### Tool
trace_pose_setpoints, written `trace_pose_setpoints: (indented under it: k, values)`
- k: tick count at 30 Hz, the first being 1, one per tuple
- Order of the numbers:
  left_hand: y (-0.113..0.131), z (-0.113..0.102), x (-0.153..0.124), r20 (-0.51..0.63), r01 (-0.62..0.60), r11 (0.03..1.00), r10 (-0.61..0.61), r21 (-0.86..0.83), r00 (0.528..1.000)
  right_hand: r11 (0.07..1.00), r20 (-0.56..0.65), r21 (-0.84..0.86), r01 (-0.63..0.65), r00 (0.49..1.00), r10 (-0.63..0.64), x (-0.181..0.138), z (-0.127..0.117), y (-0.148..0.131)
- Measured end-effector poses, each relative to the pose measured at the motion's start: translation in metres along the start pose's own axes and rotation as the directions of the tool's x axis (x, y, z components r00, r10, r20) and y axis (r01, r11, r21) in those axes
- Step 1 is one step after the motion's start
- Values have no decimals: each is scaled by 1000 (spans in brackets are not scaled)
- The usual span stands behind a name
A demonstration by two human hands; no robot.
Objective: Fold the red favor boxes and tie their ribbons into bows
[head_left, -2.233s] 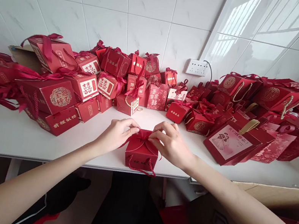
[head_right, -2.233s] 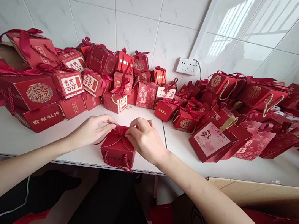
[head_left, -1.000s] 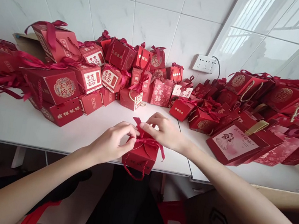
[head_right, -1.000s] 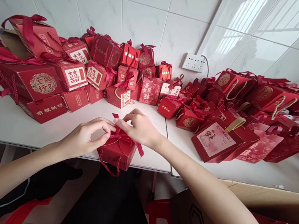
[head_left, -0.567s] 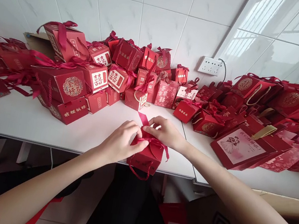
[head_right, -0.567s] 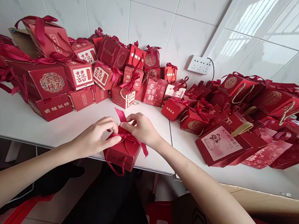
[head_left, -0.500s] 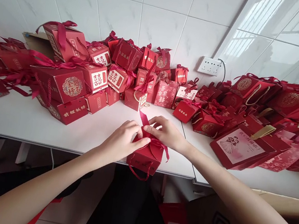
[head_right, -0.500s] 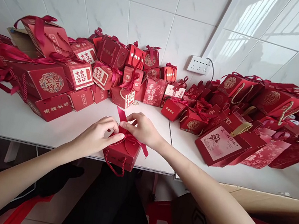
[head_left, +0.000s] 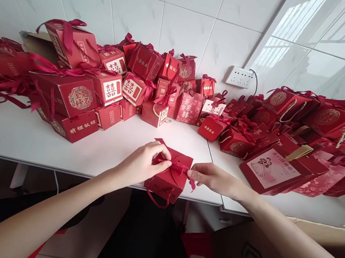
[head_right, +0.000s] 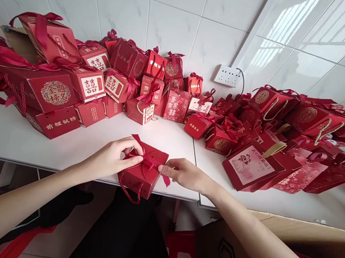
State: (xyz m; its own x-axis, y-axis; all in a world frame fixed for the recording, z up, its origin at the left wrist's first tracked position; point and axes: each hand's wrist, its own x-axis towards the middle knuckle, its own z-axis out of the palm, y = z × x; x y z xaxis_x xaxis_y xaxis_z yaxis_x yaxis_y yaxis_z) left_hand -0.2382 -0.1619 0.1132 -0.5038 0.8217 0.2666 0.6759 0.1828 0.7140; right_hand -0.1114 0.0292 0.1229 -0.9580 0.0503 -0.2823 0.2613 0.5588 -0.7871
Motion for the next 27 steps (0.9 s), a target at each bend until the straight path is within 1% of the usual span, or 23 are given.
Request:
trace_pose_setpoints:
  k: [2,4,8,12,15,17,18,19,21,22,23,24,26,27]
  values:
    - [0,-1,-1,17,19,1000,-18,-24,1000,999,12,40,-7,1000,6,2,-2,-3]
    - [1,-1,-3,17,30,999,-29,-33,999,999,-15,38,1,1000,-1,3,-9,-8]
    - [1,-1,-4,13,43,999,-43,-30,999,992,-128,66,105,987,-96,13,-26,-16]
    - [0,-1,-4,26,72,996,-71,-56,997,978,-255,69,198,951,-175,37,-32,-13]
    - [0,0,-5,41,105,990,-101,-90,994,968,-285,17,250,929,-235,57,-28,-6]
    - [0,0,-5,44,124,987,-120,-104,992,964,-304,-80,253,915,-266,63,-23,-3]
    - [0,1,-5,43,130,985,-126,-112,991,958,-341,-149,245,897,-282,63,-21,-4]
    - [0,1,-4,41,135,984,-131,-120,991,947,-397,-221,234,865,-307,60,-19,-5]
    - [1,1,-4,38,137,982,-133,-132,990,918,-515,-341,204,776,-364,47,-14,-12]
    - [1,1,-3,35,136,982,-133,-133,991,909,-546,-375,181,749,-374,38,-11,-17]
    - [1,0,-3,31,136,982,-133,-133,991,909,-544,-387,154,758,-360,28,-8,-22]
    - [1,0,-3,27,137,982,-135,-129,991,917,-510,-378,125,799,-319,18,-4,-27]
    - [2,-3,-4,21,146,983,-144,-114,989,940,-386,-332,78,898,-211,2,5,-34]
    - [1,-4,-6,18,152,983,-151,-105,988,951,-333,-301,65,927,-169,-3,9,-36]
